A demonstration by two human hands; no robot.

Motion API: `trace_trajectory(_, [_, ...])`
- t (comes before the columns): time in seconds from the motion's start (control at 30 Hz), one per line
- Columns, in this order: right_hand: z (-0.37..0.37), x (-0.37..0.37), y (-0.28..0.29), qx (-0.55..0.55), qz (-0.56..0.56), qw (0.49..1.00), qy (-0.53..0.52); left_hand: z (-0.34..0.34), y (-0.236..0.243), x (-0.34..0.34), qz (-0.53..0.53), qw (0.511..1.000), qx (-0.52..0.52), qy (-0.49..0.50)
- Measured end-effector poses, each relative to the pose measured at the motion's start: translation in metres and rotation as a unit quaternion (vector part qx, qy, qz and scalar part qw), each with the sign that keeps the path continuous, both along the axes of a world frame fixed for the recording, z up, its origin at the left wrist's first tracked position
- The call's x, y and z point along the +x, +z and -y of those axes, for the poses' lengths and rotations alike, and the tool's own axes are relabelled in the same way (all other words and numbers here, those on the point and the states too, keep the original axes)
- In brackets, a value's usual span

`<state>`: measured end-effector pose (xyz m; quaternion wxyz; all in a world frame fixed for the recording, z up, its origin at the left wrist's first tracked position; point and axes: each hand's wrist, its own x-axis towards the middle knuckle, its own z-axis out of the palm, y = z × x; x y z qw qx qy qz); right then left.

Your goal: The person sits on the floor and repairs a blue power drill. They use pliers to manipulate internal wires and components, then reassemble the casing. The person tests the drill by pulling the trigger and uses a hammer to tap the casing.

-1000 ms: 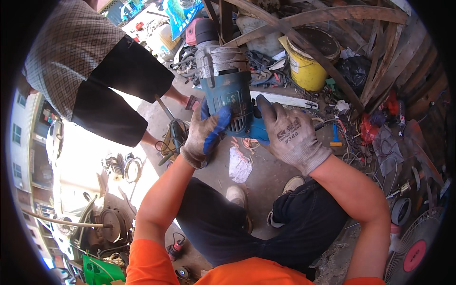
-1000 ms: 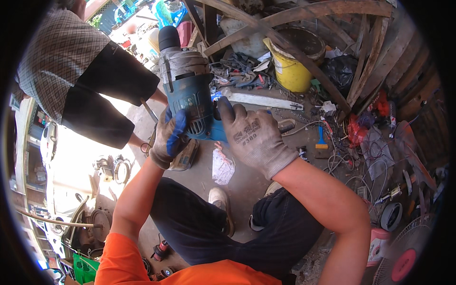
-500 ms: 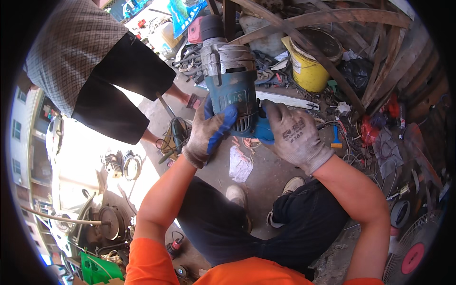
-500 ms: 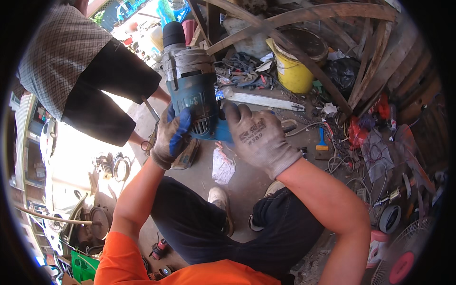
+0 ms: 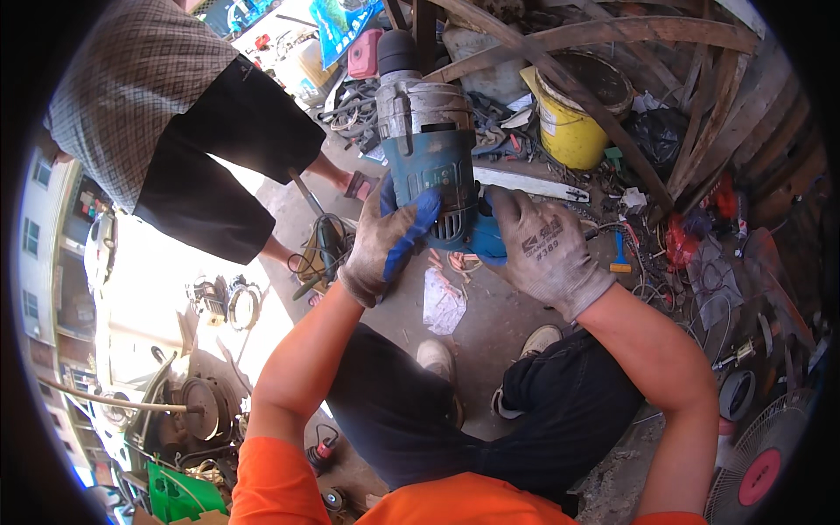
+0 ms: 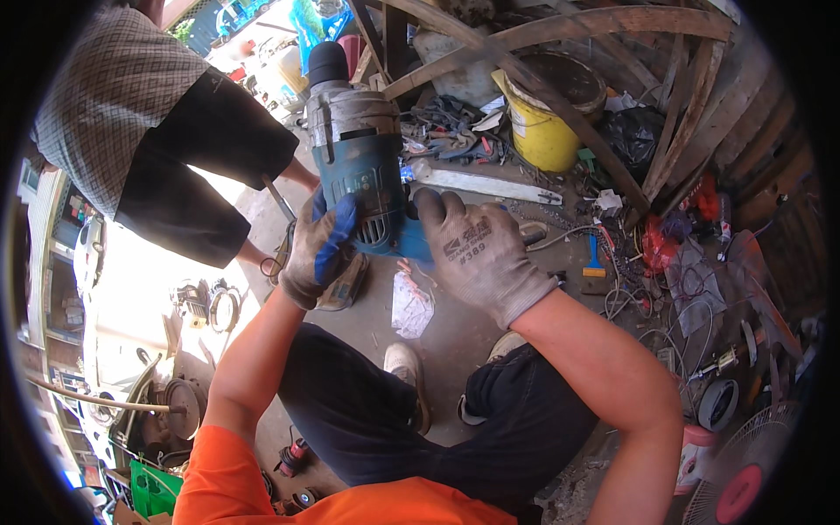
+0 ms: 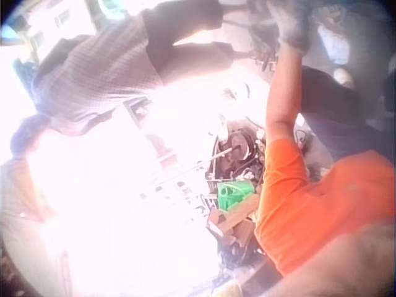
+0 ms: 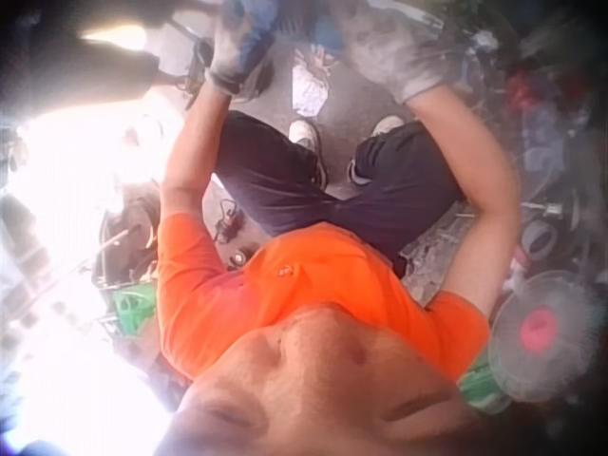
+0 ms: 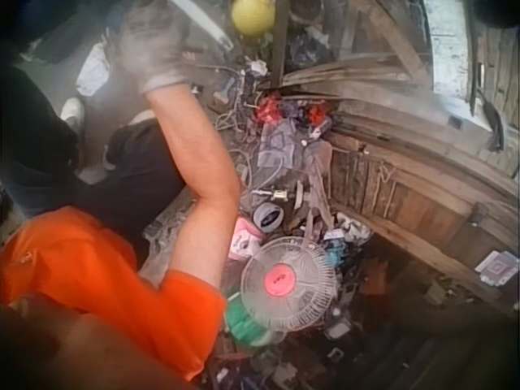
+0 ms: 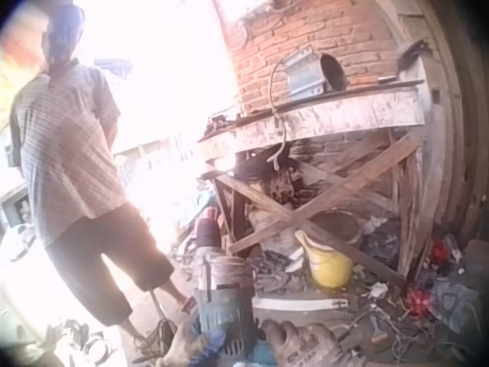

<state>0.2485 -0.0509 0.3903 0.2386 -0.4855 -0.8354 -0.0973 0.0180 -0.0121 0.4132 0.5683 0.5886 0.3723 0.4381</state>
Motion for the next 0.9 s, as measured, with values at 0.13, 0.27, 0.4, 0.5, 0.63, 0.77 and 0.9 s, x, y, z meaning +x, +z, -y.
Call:
trace_trajectory(0.13, [-0.0034,0.0004,-0.0072,0.069,-0.009,0.998,0.010,0.0001,-0.0009,0.0033,0.007,1.000,0.004,0.010])
trace_trajectory(0.27, [-0.0044,0.0009,-0.0069,0.035,0.000,0.999,0.007,-0.0003,-0.0006,0.0010,-0.001,1.000,-0.002,0.000])
trace_trajectory(0.4, [-0.0028,0.0004,-0.0024,0.031,-0.013,0.999,0.013,-0.0005,-0.0024,0.0000,0.016,1.000,-0.011,-0.001])
trace_trajectory(0.5, [-0.0042,0.0016,-0.0034,0.020,-0.017,1.000,0.012,0.0006,-0.0040,0.0046,0.026,0.999,-0.016,0.010])
trace_trajectory(0.63, [-0.0042,0.0004,-0.0041,0.027,-0.019,0.999,0.014,0.0003,-0.0025,0.0015,0.005,1.000,-0.013,0.013])
trace_trajectory(0.77, [-0.0054,0.0018,-0.0045,-0.004,-0.021,0.999,0.025,0.0006,-0.0012,0.0017,-0.006,1.000,-0.006,0.010])
trace_trajectory(0.9, [-0.0062,0.0015,-0.0065,0.000,-0.029,0.999,0.027,0.0016,-0.0004,0.0016,-0.010,1.000,0.001,0.011])
